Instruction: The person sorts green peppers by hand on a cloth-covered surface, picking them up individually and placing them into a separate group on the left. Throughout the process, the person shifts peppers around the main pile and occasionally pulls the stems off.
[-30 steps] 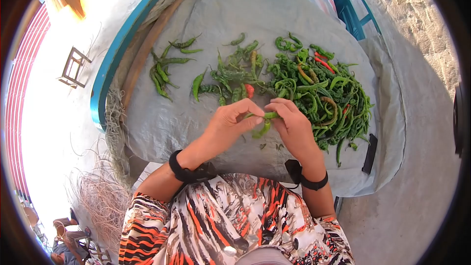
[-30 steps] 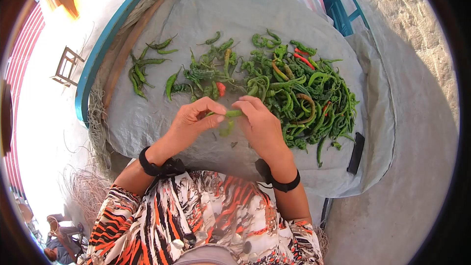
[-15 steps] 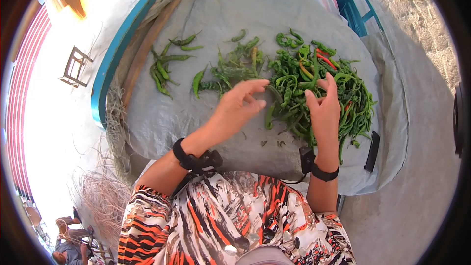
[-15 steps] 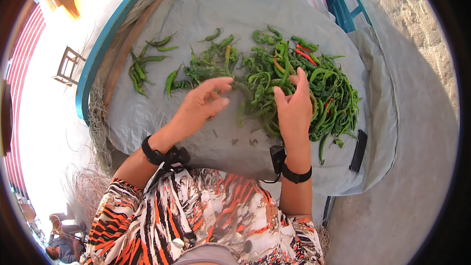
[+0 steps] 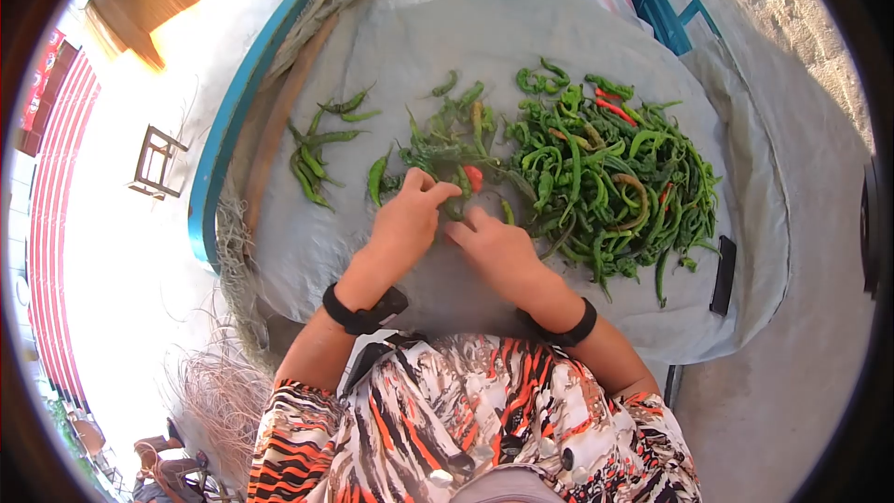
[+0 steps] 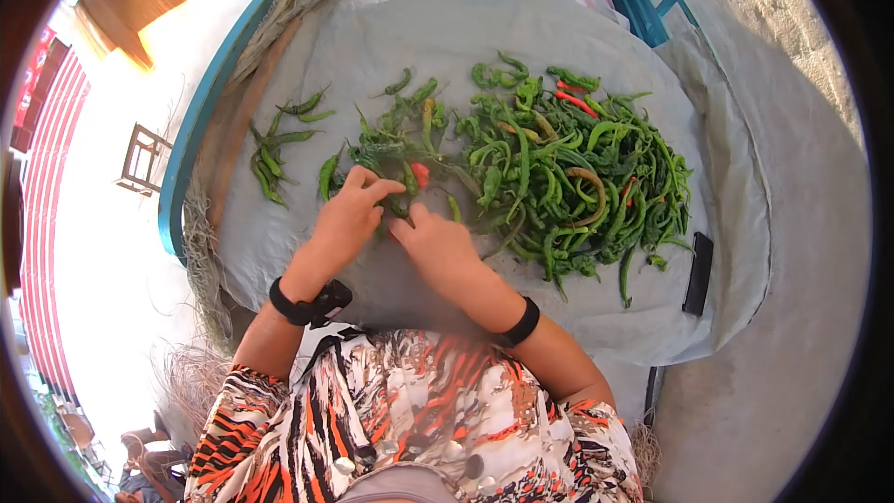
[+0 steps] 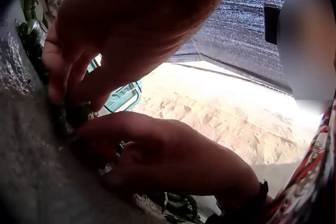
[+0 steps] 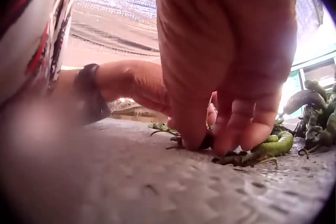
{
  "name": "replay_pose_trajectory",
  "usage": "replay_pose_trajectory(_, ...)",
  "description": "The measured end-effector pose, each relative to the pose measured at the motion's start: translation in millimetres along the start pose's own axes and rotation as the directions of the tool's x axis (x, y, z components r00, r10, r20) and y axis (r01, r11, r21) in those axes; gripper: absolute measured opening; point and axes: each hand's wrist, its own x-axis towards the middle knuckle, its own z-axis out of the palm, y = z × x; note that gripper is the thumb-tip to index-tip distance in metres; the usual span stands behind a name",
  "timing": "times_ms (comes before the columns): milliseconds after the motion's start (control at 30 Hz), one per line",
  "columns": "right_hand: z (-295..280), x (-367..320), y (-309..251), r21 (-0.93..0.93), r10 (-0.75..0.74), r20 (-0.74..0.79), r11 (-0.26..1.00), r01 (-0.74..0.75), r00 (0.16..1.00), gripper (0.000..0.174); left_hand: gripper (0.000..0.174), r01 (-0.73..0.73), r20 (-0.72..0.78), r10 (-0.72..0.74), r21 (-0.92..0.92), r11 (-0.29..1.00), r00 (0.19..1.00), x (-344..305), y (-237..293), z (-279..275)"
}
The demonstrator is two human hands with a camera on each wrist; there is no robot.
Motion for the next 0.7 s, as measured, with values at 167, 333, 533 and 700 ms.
replay_pose_trajectory(167,-30.1,-13.8,-2.7,0.096,0.038,0.097,0.994,-0.048,0.995,0.024,0.029,-0.023,0.065,0.016,0.109,0.994,0.998,1.0,1.8,2.8)
replay_pose_trajectory(333,-72.1,-26.5,13.3,0.128,0.190,-0.065,0.975,-0.180,0.980,0.024,0.024,-0.146,0.027,0.144,0.182,0.972,0.989,2.3,1.0,2.5)
replay_pose_trajectory(533,-71.9,-26.0,12.1,0.396,0.404,-0.161,0.863,-0.316,0.901,0.044,0.022,-0.163,0.063,0.167,-0.076,0.984,0.984,-7.1,27.6,-14.9)
replay_pose_trajectory(700,-41.6,-27.7,20.8,0.329,0.233,-0.197,0.931,-0.160,0.952,0.039,0.022,-0.170,0.221,0.232,-0.267,0.949,0.947,-9.9,34.1,-11.7)
